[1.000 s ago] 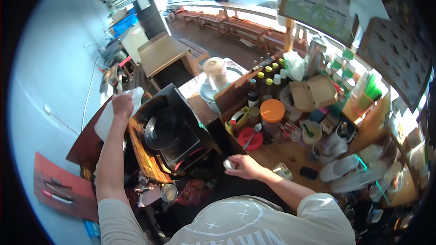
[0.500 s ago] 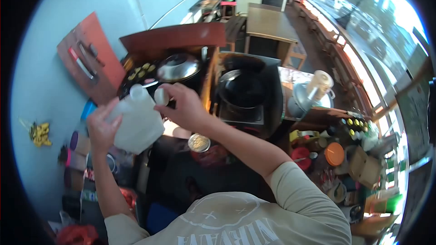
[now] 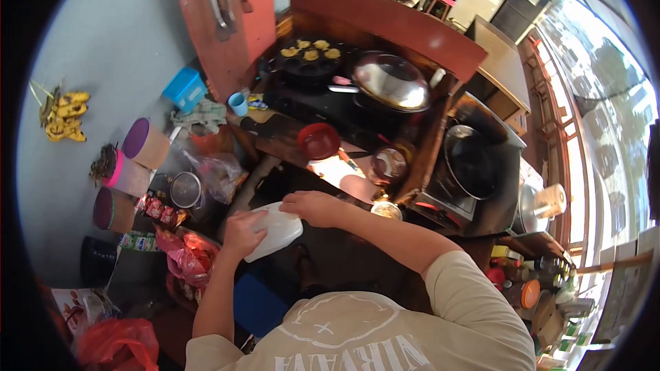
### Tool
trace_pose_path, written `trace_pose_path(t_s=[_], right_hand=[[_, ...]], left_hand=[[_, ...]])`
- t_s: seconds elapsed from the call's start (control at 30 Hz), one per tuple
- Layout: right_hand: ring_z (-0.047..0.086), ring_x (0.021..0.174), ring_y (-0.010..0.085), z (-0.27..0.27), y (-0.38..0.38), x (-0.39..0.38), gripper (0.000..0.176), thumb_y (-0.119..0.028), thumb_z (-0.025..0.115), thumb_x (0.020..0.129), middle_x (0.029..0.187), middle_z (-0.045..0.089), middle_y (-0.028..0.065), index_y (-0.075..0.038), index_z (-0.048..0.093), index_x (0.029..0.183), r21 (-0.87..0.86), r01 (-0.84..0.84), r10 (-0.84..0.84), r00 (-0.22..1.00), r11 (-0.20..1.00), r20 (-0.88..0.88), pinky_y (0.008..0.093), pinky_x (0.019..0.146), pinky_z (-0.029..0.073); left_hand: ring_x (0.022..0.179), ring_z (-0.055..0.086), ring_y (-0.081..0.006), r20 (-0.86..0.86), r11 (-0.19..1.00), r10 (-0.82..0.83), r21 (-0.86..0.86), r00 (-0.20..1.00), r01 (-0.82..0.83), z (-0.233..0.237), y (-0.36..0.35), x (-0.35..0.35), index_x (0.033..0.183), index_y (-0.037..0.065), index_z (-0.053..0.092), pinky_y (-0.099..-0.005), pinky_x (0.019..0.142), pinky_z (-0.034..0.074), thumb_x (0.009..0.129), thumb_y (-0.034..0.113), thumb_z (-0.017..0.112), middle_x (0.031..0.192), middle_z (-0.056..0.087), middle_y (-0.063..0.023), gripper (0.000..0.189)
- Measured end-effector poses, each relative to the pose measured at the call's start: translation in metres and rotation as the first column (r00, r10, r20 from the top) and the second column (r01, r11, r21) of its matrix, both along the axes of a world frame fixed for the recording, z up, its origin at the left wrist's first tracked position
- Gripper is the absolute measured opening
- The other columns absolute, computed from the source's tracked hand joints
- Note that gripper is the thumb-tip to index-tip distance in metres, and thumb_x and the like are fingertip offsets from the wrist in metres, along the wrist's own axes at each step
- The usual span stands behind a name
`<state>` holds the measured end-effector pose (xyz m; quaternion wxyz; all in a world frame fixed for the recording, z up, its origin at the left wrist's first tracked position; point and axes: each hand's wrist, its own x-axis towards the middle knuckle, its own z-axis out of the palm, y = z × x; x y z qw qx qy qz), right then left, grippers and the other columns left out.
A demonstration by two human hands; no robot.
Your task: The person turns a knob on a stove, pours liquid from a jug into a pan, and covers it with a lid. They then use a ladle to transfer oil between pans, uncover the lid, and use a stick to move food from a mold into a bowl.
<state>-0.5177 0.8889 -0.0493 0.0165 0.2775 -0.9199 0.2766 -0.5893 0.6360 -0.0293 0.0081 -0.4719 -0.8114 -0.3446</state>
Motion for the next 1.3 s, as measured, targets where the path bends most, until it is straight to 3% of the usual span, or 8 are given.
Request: trace_pose_path(t_s=[0.2,0.37,0.47,0.67,0.9,0.97,1.07,1.3], right_hand=[[0.069,0.088,0.0362,-0.014,-0.04,-0.059,0.05,-0.052,0.065,0.086,0.09,0.07,0.0177,-0.002,0.07,0.092,0.26,0.172,-0.243,0.931,0.95,0.272,0.0431,0.084,0.054],[0.07,0.076,0.0422,-0.072,-0.07,-0.082,0.077,-0.065,0.042,0.094,0.075,0.07,0.0241,0.003,0.072,0.073,0.392,0.579,-0.698,0.561,0.715,0.444,0.0486,0.077,0.057],[0.07,0.08,0.0437,-0.096,-0.068,-0.095,0.077,-0.065,0.044,0.093,0.081,0.07,0.0263,0.006,0.073,0.083,0.266,0.583,-0.519,0.322,0.768,0.792,0.0504,0.079,0.056],[0.07,0.088,0.0439,-0.137,-0.082,-0.109,0.075,-0.063,0.045,0.092,0.094,0.07,0.0288,0.007,0.071,0.093,0.525,0.574,-0.777,0.427,0.628,0.462,0.0495,0.084,0.055],[0.071,0.07,0.0343,-0.238,-0.076,-0.113,0.081,-0.069,0.038,0.094,0.084,0.071,0.025,0.005,0.07,0.083,0.566,0.442,-0.715,0.503,0.696,0.486,0.0467,0.062,0.057],[0.06,0.047,0.0224,-0.276,-0.067,-0.113,0.091,-0.075,0.029,0.094,0.074,0.07,0.0202,0.006,0.069,0.084,0.398,0.753,-0.257,-0.307,0.524,0.917,0.0359,0.04,0.044],[0.047,0.039,0.0145,-0.297,-0.078,-0.107,0.098,-0.08,0.023,0.091,0.067,0.068,0.0173,0.006,0.069,0.084,0.454,0.723,-0.195,-0.417,0.521,0.888,0.0284,0.033,0.03],[0.06,0.052,0.017,-0.343,-0.076,-0.044,0.075,-0.067,0.043,0.095,0.072,0.072,0.0103,0.002,0.072,0.087,0.346,0.585,-0.289,-0.192,0.734,0.938,0.0304,0.05,0.048]], left_hand=[[0.084,0.065,-0.0316,0.092,1.0,-0.009,-0.011,0.996,0.01,-0.07,-0.023,-0.052,0.104,0.007,0.072,-0.0434,0.08,0.049,0.065,0.015,0.077,0.09,0.071,-0.0142,0.04],[0.085,0.064,-0.0312,0.093,0.998,0.057,-0.031,0.994,-0.054,-0.115,-0.033,-0.069,0.103,0.008,0.07,-0.0439,0.08,0.047,0.065,0.015,0.078,0.085,0.07,-0.0118,0.039],[0.083,0.063,-0.0304,0.052,0.997,0.075,-0.034,0.996,-0.073,-0.142,-0.039,-0.074,0.104,0.009,0.069,-0.0437,0.081,0.047,0.064,0.014,0.079,0.081,0.068,-0.01,0.041],[0.078,0.063,-0.0268,0.034,0.996,0.082,-0.051,0.996,-0.08,-0.18,-0.041,-0.07,0.104,0.009,0.068,-0.0415,0.081,0.044,0.062,0.014,0.08,0.078,0.066,-0.0079,0.044],[0.079,0.062,-0.0255,0.126,0.979,0.205,-0.036,0.971,-0.202,-0.252,-0.04,-0.066,0.102,0.01,0.066,-0.0415,0.08,0.043,0.062,0.014,0.081,0.078,0.064,-0.0067,0.043],[0.082,0.062,-0.0255,0.157,0.967,0.248,-0.1,0.956,-0.234,-0.281,-0.041,-0.067,0.101,0.009,0.066,-0.0417,0.081,0.043,0.064,0.013,0.079,0.08,0.065,-0.0068,0.04],[0.091,0.063,-0.0277,0.195,0.883,0.387,-0.361,0.901,-0.3,-0.358,-0.04,-0.077,0.102,0.008,0.067,-0.043,0.082,0.044,0.069,0.008,0.073,0.086,0.067,-0.0087,0.034],[0.106,0.061,-0.0365,0.288,0.633,0.651,-0.717,0.702,-0.293,-0.602,-0.079,-0.089,0.104,0.004,0.063,-0.0471,0.094,0.049,0.074,-0.002,0.064,0.106,0.065,-0.0166,0.031]])
